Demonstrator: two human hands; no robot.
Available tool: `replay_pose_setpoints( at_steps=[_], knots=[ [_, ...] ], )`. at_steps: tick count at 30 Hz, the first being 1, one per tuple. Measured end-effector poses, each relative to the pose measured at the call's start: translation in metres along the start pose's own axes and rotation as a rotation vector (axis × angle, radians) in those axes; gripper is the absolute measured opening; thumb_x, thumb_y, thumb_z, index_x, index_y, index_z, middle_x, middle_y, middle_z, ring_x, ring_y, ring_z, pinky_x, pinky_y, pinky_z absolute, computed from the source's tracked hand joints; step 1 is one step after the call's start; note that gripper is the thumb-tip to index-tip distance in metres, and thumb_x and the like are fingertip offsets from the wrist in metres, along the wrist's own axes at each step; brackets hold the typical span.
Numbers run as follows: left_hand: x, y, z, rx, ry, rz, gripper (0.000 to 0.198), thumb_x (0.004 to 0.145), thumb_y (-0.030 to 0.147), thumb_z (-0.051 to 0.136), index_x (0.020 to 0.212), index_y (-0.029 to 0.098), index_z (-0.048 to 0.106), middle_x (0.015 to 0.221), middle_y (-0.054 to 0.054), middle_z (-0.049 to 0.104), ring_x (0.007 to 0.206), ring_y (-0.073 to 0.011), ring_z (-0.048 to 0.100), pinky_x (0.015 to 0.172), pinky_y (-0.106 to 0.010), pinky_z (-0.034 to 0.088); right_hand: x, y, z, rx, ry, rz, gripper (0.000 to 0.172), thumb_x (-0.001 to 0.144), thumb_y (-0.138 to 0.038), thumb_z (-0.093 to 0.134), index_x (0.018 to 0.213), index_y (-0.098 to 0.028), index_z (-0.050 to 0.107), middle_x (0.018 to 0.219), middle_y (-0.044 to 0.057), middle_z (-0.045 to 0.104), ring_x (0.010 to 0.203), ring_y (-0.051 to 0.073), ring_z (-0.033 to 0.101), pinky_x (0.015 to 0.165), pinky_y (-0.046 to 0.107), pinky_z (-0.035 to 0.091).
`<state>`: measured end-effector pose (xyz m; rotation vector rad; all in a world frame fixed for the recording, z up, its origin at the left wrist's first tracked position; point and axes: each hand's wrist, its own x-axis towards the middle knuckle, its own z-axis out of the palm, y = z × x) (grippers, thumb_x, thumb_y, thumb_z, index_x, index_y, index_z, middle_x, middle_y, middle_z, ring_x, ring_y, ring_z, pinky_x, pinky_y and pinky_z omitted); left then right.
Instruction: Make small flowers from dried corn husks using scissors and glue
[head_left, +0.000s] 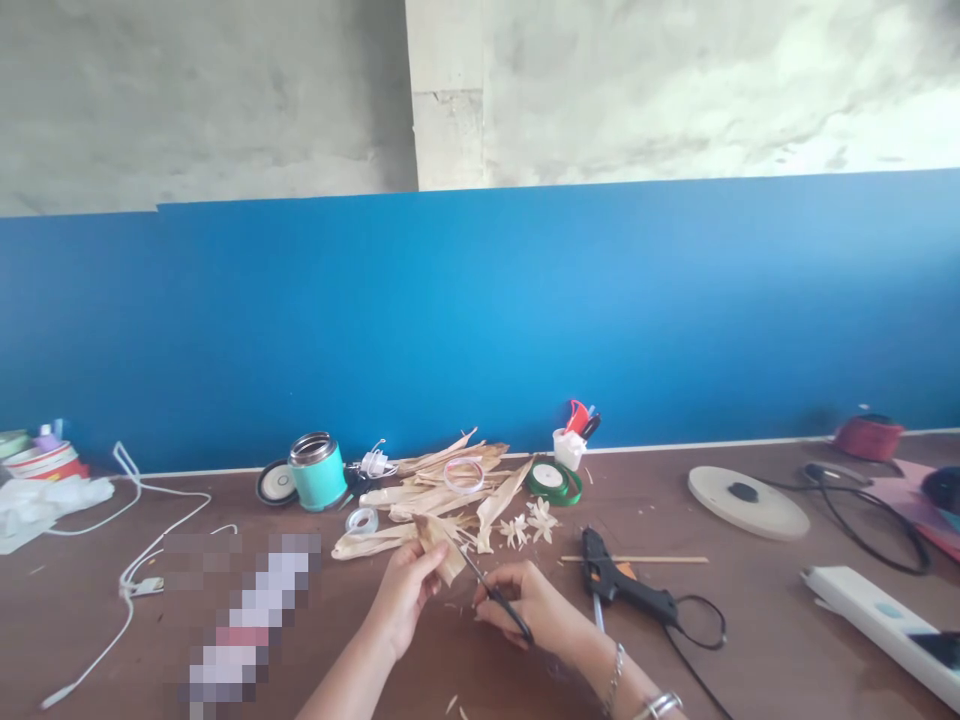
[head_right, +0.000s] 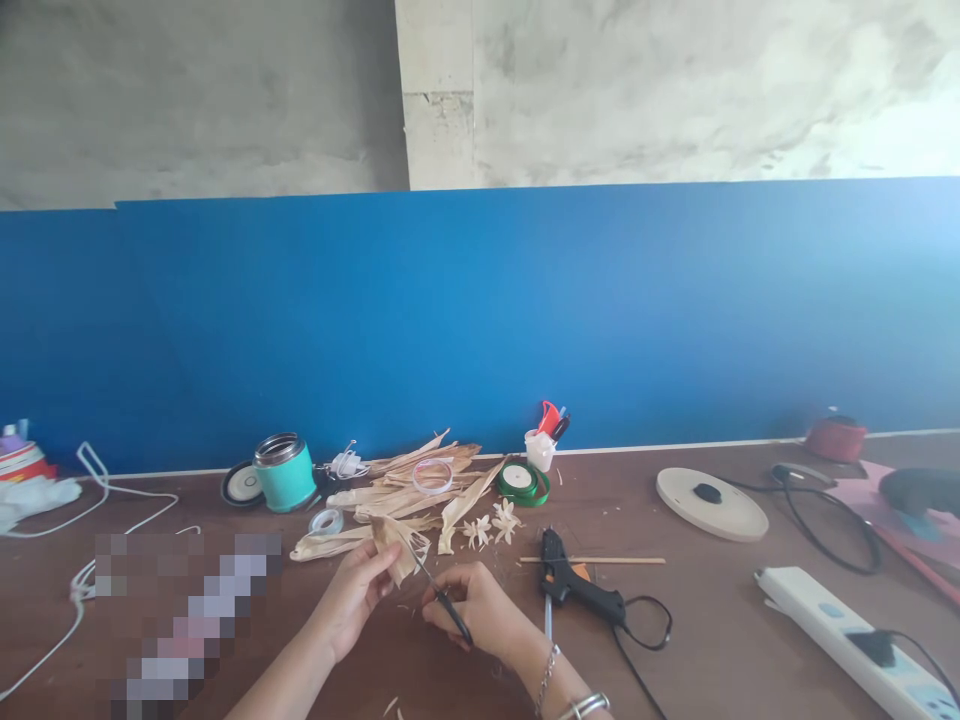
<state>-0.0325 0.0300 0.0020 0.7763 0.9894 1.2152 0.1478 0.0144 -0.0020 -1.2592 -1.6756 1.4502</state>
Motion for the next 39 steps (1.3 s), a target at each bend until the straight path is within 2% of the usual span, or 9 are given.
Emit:
replay_pose_setpoints(
  at_steps=[16, 24, 39],
  knots=[
    [0.0043, -0.0011, -0.0057, 0.05, -0.042, 0.014, 0.027, 0.057, 0.033, 0.079, 0.064, 0.014, 0.062, 0.058, 0.001, 0.061, 0.051, -0.0076, 0.047, 0.049, -0.02, 0.029, -0.0003, 0.0029, -0.0022, 0.014, -0.016, -0.007, 0.018, 0.068, -0.03, 0.067, 0.074, -0.012, 0.066, 0.037, -0.009, 0.041, 0.034, 0.004, 0.033, 0.035, 0.016, 0.023],
    [0.0017, -0.0035, -0.0018, 0.036, -0.019, -0.007, 0.029, 0.054, 0.034, 0.08, 0.067, 0.015, 0.064, 0.059, 0.002, 0.062, 0.051, -0.0082, 0.048, 0.05, -0.021, 0.029, 0.0011, 0.0028, 0.0024, 0.018, 0.008, 0.034, 0.017, 0.068, -0.028, 0.066, 0.076, -0.013, 0.064, 0.04, -0.009, 0.045, 0.035, 0.004, 0.036, 0.036, 0.015, 0.027],
    [0.0003, -0.0017, -0.0026, 0.066, -0.025, 0.004, 0.026, 0.057, 0.034, 0.078, 0.067, 0.015, 0.064, 0.061, 0.0, 0.064, 0.053, -0.0102, 0.051, 0.052, -0.021, 0.03, 0.0003, 0.0011, 0.0019, 0.032, 0.012, 0.023, 0.018, 0.067, -0.029, 0.066, 0.075, -0.012, 0.066, 0.039, -0.009, 0.042, 0.036, 0.004, 0.033, 0.035, 0.015, 0.022]
  ],
)
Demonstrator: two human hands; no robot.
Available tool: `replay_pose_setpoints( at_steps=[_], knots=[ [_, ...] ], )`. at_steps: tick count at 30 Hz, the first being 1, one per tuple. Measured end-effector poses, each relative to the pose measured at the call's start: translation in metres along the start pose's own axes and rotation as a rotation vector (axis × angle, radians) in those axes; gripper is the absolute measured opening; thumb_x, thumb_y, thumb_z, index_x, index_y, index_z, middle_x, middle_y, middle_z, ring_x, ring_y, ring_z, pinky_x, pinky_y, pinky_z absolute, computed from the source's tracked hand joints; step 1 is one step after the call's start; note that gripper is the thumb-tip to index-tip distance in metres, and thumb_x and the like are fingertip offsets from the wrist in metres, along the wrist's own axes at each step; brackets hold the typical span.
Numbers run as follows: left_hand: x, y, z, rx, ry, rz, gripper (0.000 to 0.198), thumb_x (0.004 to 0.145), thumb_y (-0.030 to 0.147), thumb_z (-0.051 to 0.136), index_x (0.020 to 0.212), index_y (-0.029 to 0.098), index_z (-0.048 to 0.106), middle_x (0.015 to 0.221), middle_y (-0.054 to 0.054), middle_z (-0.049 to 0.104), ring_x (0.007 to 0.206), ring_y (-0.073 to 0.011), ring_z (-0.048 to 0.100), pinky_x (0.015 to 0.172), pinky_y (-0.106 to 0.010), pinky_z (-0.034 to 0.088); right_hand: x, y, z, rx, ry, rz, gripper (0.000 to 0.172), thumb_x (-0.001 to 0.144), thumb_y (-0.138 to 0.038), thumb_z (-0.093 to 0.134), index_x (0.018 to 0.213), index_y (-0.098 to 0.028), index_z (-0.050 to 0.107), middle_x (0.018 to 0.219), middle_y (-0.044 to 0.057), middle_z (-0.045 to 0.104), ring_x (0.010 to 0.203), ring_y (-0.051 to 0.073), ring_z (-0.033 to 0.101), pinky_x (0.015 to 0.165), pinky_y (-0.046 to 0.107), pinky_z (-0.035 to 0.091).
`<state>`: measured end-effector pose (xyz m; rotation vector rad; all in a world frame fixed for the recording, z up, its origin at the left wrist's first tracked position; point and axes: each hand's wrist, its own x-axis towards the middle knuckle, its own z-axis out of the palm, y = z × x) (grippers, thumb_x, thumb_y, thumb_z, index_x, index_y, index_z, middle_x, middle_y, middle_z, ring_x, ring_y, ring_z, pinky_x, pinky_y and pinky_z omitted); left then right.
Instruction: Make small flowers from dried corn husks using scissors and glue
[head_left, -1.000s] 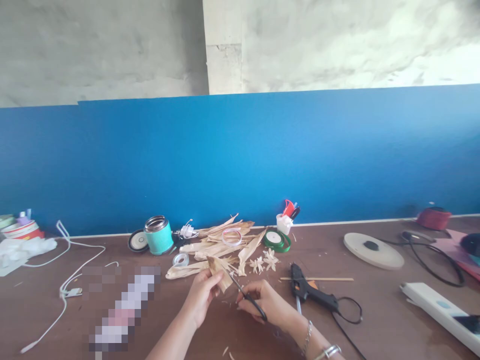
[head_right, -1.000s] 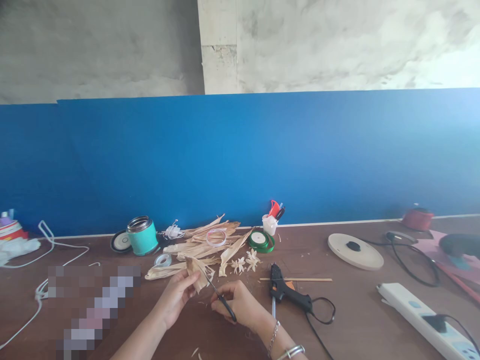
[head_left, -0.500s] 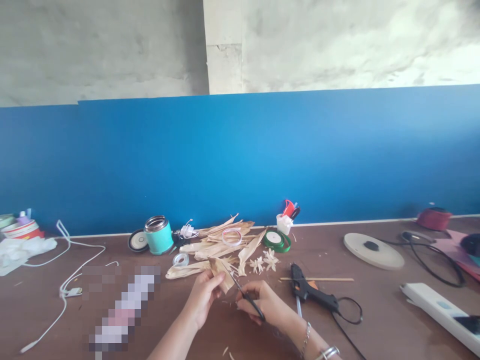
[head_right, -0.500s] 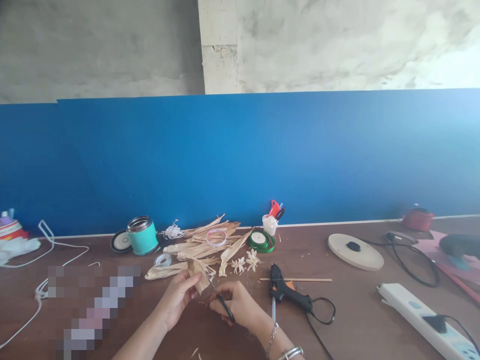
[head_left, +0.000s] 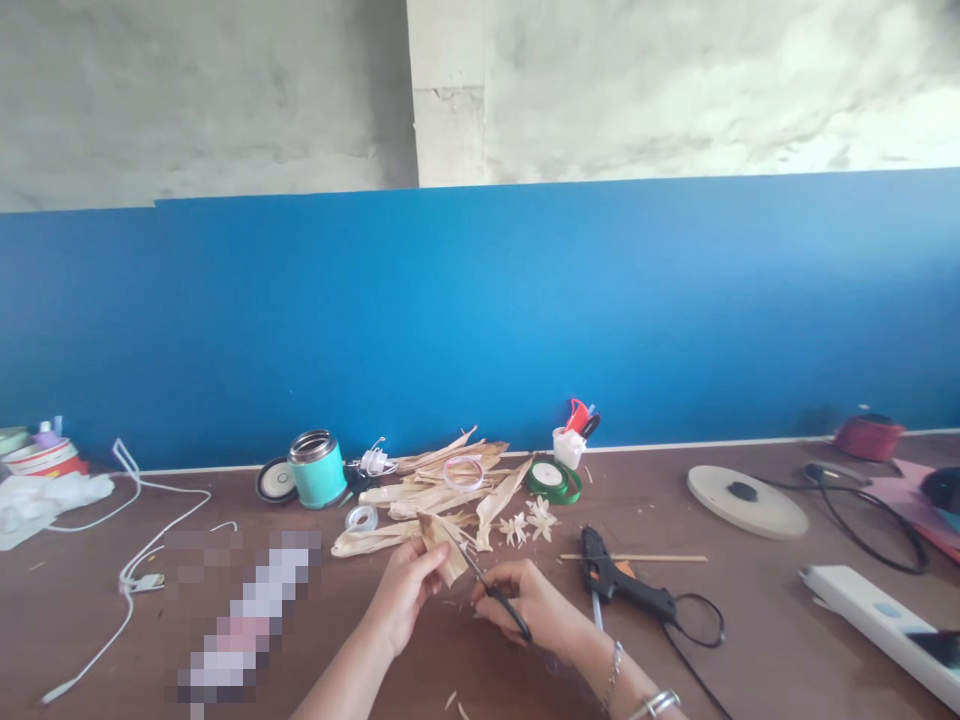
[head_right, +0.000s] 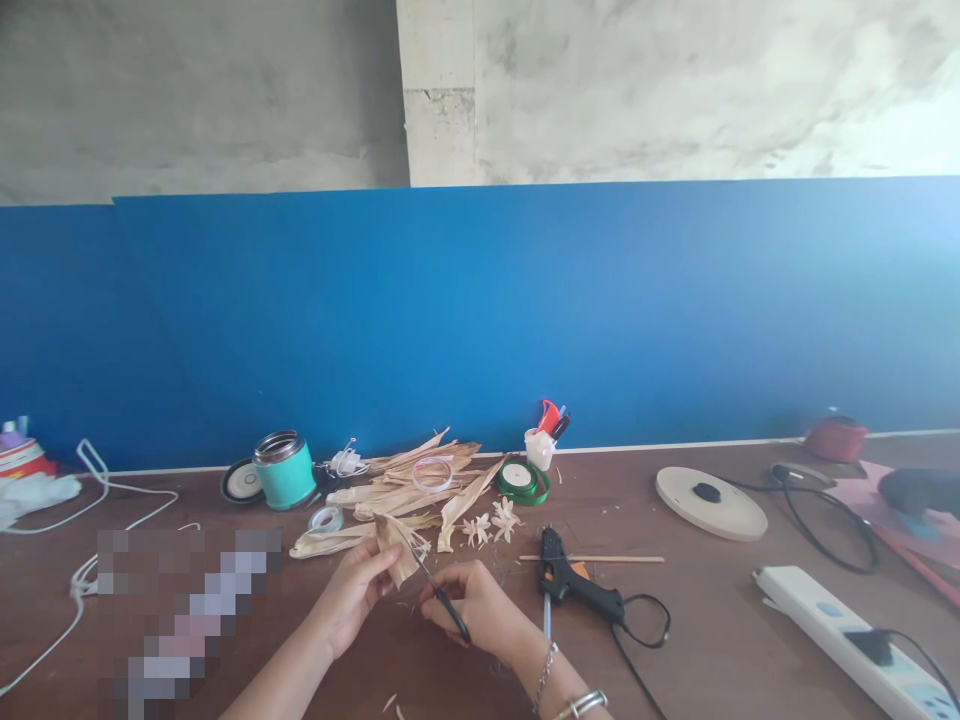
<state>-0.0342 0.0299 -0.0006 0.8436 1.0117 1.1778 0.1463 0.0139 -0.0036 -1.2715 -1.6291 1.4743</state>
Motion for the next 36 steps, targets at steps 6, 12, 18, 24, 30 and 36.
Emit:
replay_pose_setpoints(
  at_steps=[6, 12, 18, 24, 30, 36],
  knots=[
    [-0.0009, 0.0041, 0.0004, 0.074, -0.013, 0.035, 0.024, 0.058, 0.034, 0.076, 0.068, 0.014, 0.067, 0.061, -0.002, 0.066, 0.05, -0.0101, 0.05, 0.049, -0.021, 0.028, 0.0005, 0.0016, -0.0024, -0.032, -0.026, -0.029, 0.015, 0.069, -0.025, 0.063, 0.075, -0.012, 0.067, 0.038, -0.009, 0.04, 0.035, 0.004, 0.032, 0.034, 0.016, 0.021],
    [-0.0025, 0.0066, 0.0009, 0.115, -0.004, 0.042, 0.022, 0.06, 0.033, 0.074, 0.067, 0.014, 0.068, 0.058, -0.001, 0.064, 0.048, -0.0094, 0.047, 0.049, -0.021, 0.028, 0.0006, 0.0036, -0.0038, -0.058, -0.03, -0.041, 0.016, 0.069, -0.027, 0.065, 0.075, -0.012, 0.067, 0.039, -0.009, 0.042, 0.036, 0.004, 0.032, 0.034, 0.015, 0.021],
    [-0.0011, 0.0037, -0.0004, 0.072, -0.054, 0.031, 0.025, 0.062, 0.029, 0.074, 0.083, 0.016, 0.068, 0.074, -0.002, 0.07, 0.064, -0.0136, 0.058, 0.058, -0.022, 0.037, 0.0033, 0.0079, -0.004, -0.06, 0.008, -0.02, 0.02, 0.069, -0.03, 0.066, 0.076, -0.012, 0.067, 0.039, -0.009, 0.042, 0.035, 0.004, 0.032, 0.034, 0.015, 0.022],
    [-0.0024, 0.0027, 0.0018, 0.015, -0.058, 0.01, 0.037, 0.059, 0.025, 0.076, 0.093, 0.017, 0.065, 0.084, -0.004, 0.072, 0.077, -0.019, 0.064, 0.069, -0.026, 0.043, 0.0016, 0.0045, -0.004, -0.049, 0.0, -0.02, 0.022, 0.068, -0.031, 0.066, 0.077, -0.012, 0.067, 0.039, -0.009, 0.042, 0.035, 0.004, 0.033, 0.034, 0.015, 0.023],
    [-0.0006, 0.0014, 0.0011, 0.039, -0.036, 0.038, 0.035, 0.058, 0.024, 0.076, 0.091, 0.015, 0.066, 0.082, -0.005, 0.072, 0.076, -0.0193, 0.064, 0.067, -0.026, 0.044, 0.0009, 0.0029, -0.0043, -0.05, -0.003, -0.017, 0.018, 0.067, -0.027, 0.065, 0.075, -0.012, 0.067, 0.038, -0.009, 0.042, 0.035, 0.004, 0.034, 0.034, 0.015, 0.023],
    [-0.0033, 0.0055, 0.0046, 0.038, -0.008, 0.043, 0.034, 0.057, 0.023, 0.074, 0.09, 0.014, 0.067, 0.084, -0.006, 0.072, 0.077, -0.0198, 0.064, 0.069, -0.027, 0.044, 0.0002, 0.0005, -0.0034, -0.029, -0.005, -0.007, 0.021, 0.066, -0.03, 0.066, 0.076, -0.012, 0.066, 0.039, -0.009, 0.044, 0.033, 0.004, 0.034, 0.033, 0.015, 0.026]
  ],
)
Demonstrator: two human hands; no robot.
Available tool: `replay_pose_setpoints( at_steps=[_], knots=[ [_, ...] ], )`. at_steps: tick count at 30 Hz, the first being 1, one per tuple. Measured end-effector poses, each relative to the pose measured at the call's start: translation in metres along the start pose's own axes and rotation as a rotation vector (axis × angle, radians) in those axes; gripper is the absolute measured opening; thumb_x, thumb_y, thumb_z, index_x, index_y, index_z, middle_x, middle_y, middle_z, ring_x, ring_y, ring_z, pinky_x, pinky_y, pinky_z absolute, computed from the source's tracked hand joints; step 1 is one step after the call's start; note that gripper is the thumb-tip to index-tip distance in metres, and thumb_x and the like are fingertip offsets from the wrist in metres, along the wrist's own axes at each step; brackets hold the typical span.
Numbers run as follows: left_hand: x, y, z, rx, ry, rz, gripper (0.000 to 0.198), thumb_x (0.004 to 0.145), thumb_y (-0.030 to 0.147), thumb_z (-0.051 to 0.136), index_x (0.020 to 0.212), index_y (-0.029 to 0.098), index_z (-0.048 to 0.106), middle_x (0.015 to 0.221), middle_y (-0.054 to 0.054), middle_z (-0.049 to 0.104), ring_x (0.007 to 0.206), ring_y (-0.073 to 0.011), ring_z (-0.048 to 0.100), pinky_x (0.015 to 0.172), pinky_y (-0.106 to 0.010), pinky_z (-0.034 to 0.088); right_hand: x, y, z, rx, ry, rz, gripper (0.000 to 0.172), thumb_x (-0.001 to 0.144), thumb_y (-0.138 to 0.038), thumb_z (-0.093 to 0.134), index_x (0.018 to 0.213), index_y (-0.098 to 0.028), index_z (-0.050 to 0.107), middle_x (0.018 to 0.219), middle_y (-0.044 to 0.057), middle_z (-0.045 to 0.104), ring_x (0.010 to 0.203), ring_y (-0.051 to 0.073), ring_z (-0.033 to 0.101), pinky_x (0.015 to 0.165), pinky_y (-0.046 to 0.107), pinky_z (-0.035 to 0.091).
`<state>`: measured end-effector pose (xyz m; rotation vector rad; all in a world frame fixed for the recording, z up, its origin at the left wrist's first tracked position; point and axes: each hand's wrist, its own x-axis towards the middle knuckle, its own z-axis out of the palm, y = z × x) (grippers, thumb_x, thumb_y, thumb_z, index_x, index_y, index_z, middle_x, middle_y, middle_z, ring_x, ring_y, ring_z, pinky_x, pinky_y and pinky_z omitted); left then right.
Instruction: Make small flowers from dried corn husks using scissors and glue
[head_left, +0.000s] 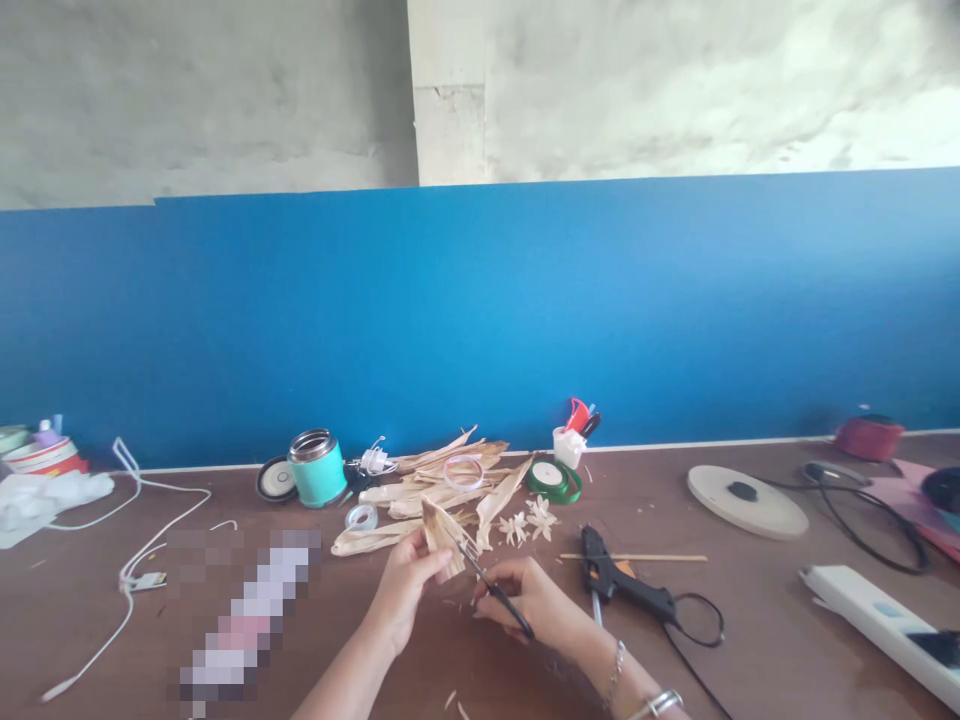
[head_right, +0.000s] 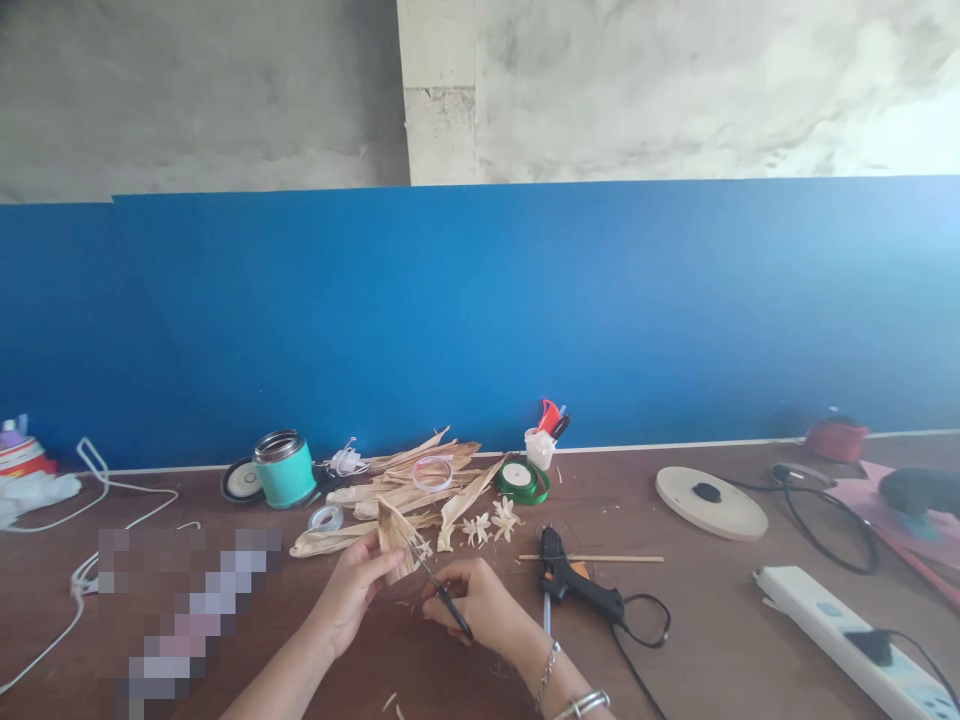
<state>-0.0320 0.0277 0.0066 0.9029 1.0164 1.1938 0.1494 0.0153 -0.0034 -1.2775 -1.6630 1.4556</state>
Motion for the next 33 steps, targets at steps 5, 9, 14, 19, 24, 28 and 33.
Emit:
replay_pose_setpoints(
  at_steps=[5, 9, 14, 19, 24, 28, 33],
  knots=[
    [0.0012, 0.0017, -0.0007, -0.096, 0.074, 0.047, 0.031, 0.054, 0.026, 0.079, 0.081, 0.016, 0.068, 0.075, -0.002, 0.07, 0.066, -0.015, 0.061, 0.062, -0.023, 0.042, -0.0025, -0.0049, 0.0017, 0.041, -0.019, 0.011, 0.026, 0.063, -0.035, 0.069, 0.077, -0.013, 0.065, 0.046, -0.007, 0.05, 0.038, 0.005, 0.041, 0.036, 0.015, 0.034],
    [0.0036, 0.0003, -0.0023, -0.137, 0.093, 0.069, 0.031, 0.054, 0.027, 0.081, 0.078, 0.015, 0.067, 0.068, 0.0, 0.067, 0.059, -0.0111, 0.057, 0.056, -0.021, 0.04, -0.003, -0.0056, 0.0032, 0.033, -0.045, 0.01, 0.024, 0.063, -0.033, 0.068, 0.076, -0.013, 0.065, 0.048, -0.006, 0.052, 0.039, 0.006, 0.043, 0.037, 0.016, 0.035],
    [-0.0007, 0.0015, 0.0022, -0.18, 0.074, 0.067, 0.03, 0.052, 0.025, 0.082, 0.077, 0.015, 0.067, 0.07, 0.0, 0.068, 0.063, -0.0114, 0.058, 0.059, -0.021, 0.042, -0.0036, -0.0077, 0.0052, -0.027, 0.0, -0.016, 0.02, 0.064, -0.028, 0.067, 0.077, -0.012, 0.067, 0.048, -0.006, 0.05, 0.04, 0.005, 0.039, 0.039, 0.017, 0.031],
    [-0.0022, 0.0009, 0.0038, -0.213, 0.059, 0.06, 0.03, 0.052, 0.022, 0.081, 0.078, 0.015, 0.067, 0.073, -0.001, 0.067, 0.067, -0.0124, 0.058, 0.062, -0.022, 0.044, -0.0027, -0.005, 0.0053, -0.141, 0.05, -0.146, 0.012, 0.065, -0.021, 0.066, 0.072, -0.012, 0.069, 0.053, -0.005, 0.051, 0.05, 0.007, 0.038, 0.045, 0.018, 0.029],
    [0.0015, -0.0035, 0.0006, -0.231, 0.024, 0.057, 0.027, 0.055, 0.021, 0.08, 0.077, 0.015, 0.066, 0.074, -0.001, 0.067, 0.068, -0.0124, 0.059, 0.064, -0.023, 0.045, -0.0019, -0.0009, 0.0046, -0.198, 0.067, -0.172, 0.013, 0.067, -0.02, 0.063, 0.075, -0.012, 0.07, 0.053, -0.004, 0.049, 0.05, 0.007, 0.035, 0.046, 0.018, 0.027],
    [0.0012, -0.0032, 0.0009, -0.219, 0.034, 0.059, 0.027, 0.056, 0.021, 0.08, 0.078, 0.015, 0.066, 0.074, -0.002, 0.068, 0.068, -0.0129, 0.06, 0.063, -0.023, 0.045, -0.002, -0.0001, 0.0044, -0.225, 0.085, -0.193, 0.011, 0.067, -0.019, 0.063, 0.072, -0.012, 0.068, 0.053, -0.004, 0.049, 0.051, 0.007, 0.034, 0.046, 0.018, 0.027],
    [-0.0032, 0.0019, 0.0052, -0.224, 0.054, 0.036, 0.029, 0.053, 0.022, 0.081, 0.077, 0.015, 0.066, 0.076, -0.002, 0.069, 0.067, -0.0138, 0.061, 0.064, -0.024, 0.046, -0.0024, 0.0, 0.0049, -0.225, 0.093, -0.204, 0.009, 0.066, -0.018, 0.061, 0.07, -0.012, 0.067, 0.053, -0.005, 0.046, 0.052, 0.007, 0.033, 0.046, 0.018, 0.026]
  ],
)
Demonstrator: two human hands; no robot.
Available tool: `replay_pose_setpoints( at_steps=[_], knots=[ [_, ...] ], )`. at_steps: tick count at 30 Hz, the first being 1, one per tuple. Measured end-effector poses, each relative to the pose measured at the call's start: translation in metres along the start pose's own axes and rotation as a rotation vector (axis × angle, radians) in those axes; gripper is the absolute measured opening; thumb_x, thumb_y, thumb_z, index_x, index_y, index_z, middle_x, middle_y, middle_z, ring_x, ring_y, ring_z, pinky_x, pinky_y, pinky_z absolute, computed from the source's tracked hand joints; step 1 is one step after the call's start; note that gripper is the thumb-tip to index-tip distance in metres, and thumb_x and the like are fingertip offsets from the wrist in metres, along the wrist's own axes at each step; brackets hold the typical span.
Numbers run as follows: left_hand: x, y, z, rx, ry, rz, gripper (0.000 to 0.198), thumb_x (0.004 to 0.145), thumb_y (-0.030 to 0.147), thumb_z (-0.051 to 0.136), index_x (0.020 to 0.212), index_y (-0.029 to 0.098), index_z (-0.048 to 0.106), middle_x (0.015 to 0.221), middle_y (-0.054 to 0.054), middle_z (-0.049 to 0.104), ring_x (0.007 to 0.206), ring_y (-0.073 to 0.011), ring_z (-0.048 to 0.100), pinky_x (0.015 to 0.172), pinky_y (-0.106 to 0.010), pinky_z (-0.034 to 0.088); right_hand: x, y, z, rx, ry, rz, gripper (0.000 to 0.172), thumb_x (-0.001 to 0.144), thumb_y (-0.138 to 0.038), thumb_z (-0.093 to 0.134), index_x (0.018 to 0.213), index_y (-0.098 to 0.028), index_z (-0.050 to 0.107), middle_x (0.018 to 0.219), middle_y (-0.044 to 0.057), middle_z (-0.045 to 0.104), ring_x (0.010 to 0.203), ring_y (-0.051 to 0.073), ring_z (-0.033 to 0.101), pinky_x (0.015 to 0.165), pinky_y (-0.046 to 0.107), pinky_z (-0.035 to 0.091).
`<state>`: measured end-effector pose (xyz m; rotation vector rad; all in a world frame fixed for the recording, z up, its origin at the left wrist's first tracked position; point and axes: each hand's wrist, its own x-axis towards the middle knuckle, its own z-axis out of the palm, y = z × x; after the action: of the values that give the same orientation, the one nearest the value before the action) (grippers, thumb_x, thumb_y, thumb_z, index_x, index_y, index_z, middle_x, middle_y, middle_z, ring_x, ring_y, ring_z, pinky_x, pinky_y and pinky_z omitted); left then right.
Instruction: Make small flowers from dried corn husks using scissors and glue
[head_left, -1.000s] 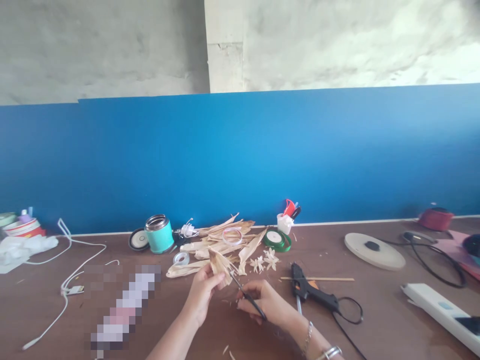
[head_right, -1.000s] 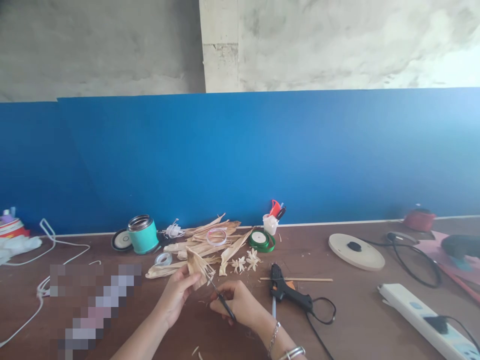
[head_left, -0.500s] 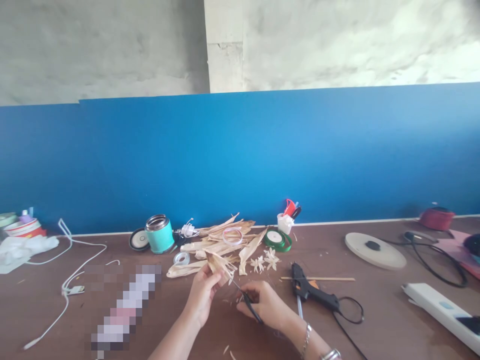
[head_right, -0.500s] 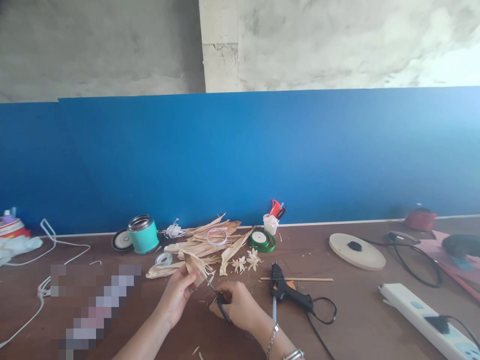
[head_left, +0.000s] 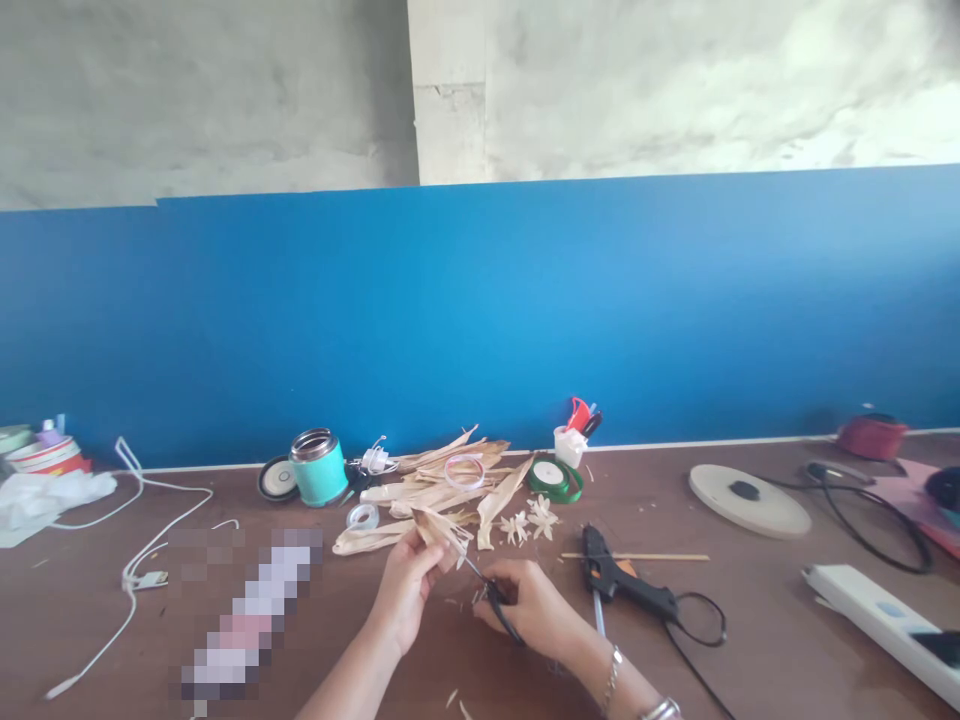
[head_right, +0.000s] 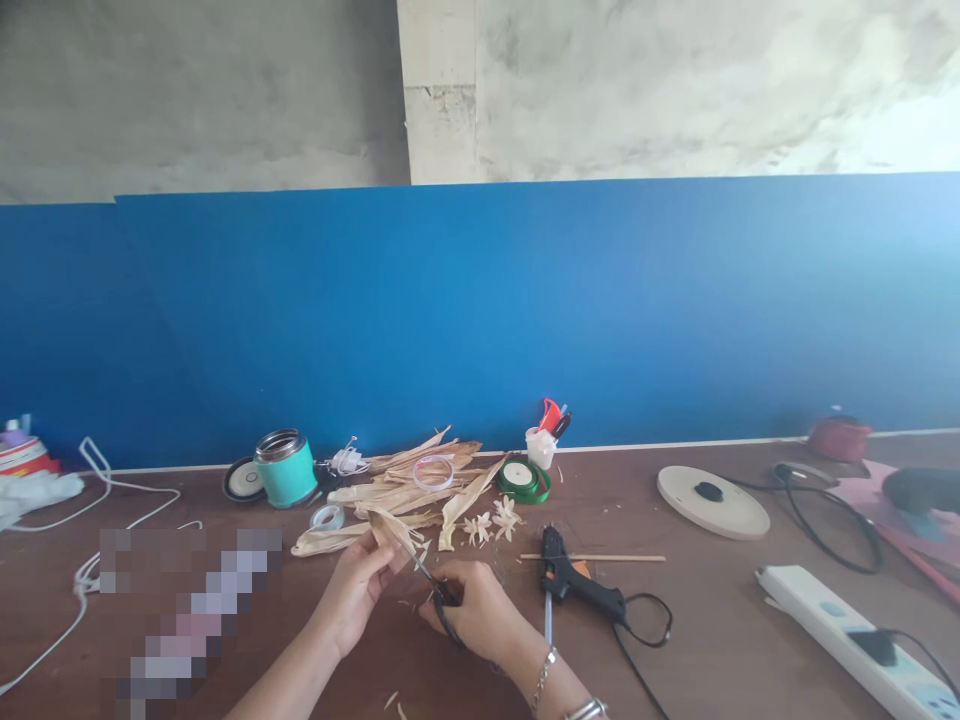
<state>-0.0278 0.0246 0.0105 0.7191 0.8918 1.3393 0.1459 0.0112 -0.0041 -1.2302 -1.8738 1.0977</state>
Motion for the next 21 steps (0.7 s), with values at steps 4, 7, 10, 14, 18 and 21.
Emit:
replay_pose_setpoints(
  at_steps=[4, 7, 10, 14, 18, 21],
  knots=[
    [-0.0007, -0.0001, 0.0004, -0.011, -0.01, -0.006, 0.028, 0.054, 0.021, 0.08, 0.077, 0.015, 0.066, 0.077, -0.002, 0.069, 0.068, -0.0138, 0.061, 0.064, -0.024, 0.047, 0.0, 0.0008, 0.0, -0.008, 0.007, 0.004, 0.009, 0.067, -0.019, 0.06, 0.069, -0.012, 0.066, 0.053, -0.005, 0.045, 0.051, 0.007, 0.032, 0.046, 0.018, 0.025],
    [0.0, -0.0014, -0.0006, -0.01, -0.02, -0.005, 0.026, 0.055, 0.021, 0.079, 0.077, 0.015, 0.066, 0.077, -0.002, 0.069, 0.067, -0.0131, 0.061, 0.064, -0.023, 0.047, 0.0001, 0.001, -0.0005, -0.032, 0.017, -0.008, 0.009, 0.067, -0.02, 0.061, 0.069, -0.012, 0.066, 0.053, -0.005, 0.046, 0.052, 0.007, 0.032, 0.047, 0.018, 0.026],
    [0.0003, -0.0017, -0.0011, -0.001, -0.02, 0.005, 0.025, 0.055, 0.02, 0.079, 0.077, 0.015, 0.067, 0.076, -0.002, 0.068, 0.069, -0.0139, 0.061, 0.064, -0.023, 0.047, 0.0002, 0.0001, -0.0007, -0.035, 0.011, -0.008, 0.009, 0.066, -0.019, 0.061, 0.069, -0.012, 0.066, 0.054, -0.005, 0.046, 0.052, 0.007, 0.032, 0.047, 0.018, 0.026],
    [0.0003, -0.0004, -0.0012, 0.015, -0.012, 0.015, 0.024, 0.054, 0.02, 0.079, 0.074, 0.014, 0.067, 0.073, -0.003, 0.068, 0.068, -0.0144, 0.061, 0.063, -0.024, 0.047, -0.0005, -0.0022, -0.0009, -0.035, 0.003, 0.015, 0.01, 0.065, -0.019, 0.061, 0.069, -0.012, 0.067, 0.052, -0.005, 0.045, 0.051, 0.007, 0.032, 0.046, 0.018, 0.025],
    [0.0007, 0.0012, -0.0012, 0.034, 0.001, 0.029, 0.025, 0.053, 0.022, 0.08, 0.074, 0.014, 0.067, 0.072, -0.002, 0.068, 0.066, -0.0135, 0.059, 0.062, -0.023, 0.046, -0.001, -0.0027, -0.0013, -0.02, -0.004, 0.019, 0.012, 0.065, -0.021, 0.062, 0.071, -0.012, 0.068, 0.053, -0.005, 0.047, 0.051, 0.007, 0.033, 0.046, 0.018, 0.026],
    [0.0007, 0.0009, -0.0009, 0.037, 0.011, 0.034, 0.025, 0.053, 0.022, 0.08, 0.074, 0.014, 0.067, 0.072, -0.001, 0.068, 0.065, -0.0128, 0.059, 0.062, -0.023, 0.046, 0.0, 0.0, -0.0008, 0.015, -0.008, 0.018, 0.013, 0.066, -0.021, 0.062, 0.072, -0.011, 0.068, 0.054, -0.004, 0.05, 0.051, 0.007, 0.035, 0.047, 0.018, 0.028]
  ],
)
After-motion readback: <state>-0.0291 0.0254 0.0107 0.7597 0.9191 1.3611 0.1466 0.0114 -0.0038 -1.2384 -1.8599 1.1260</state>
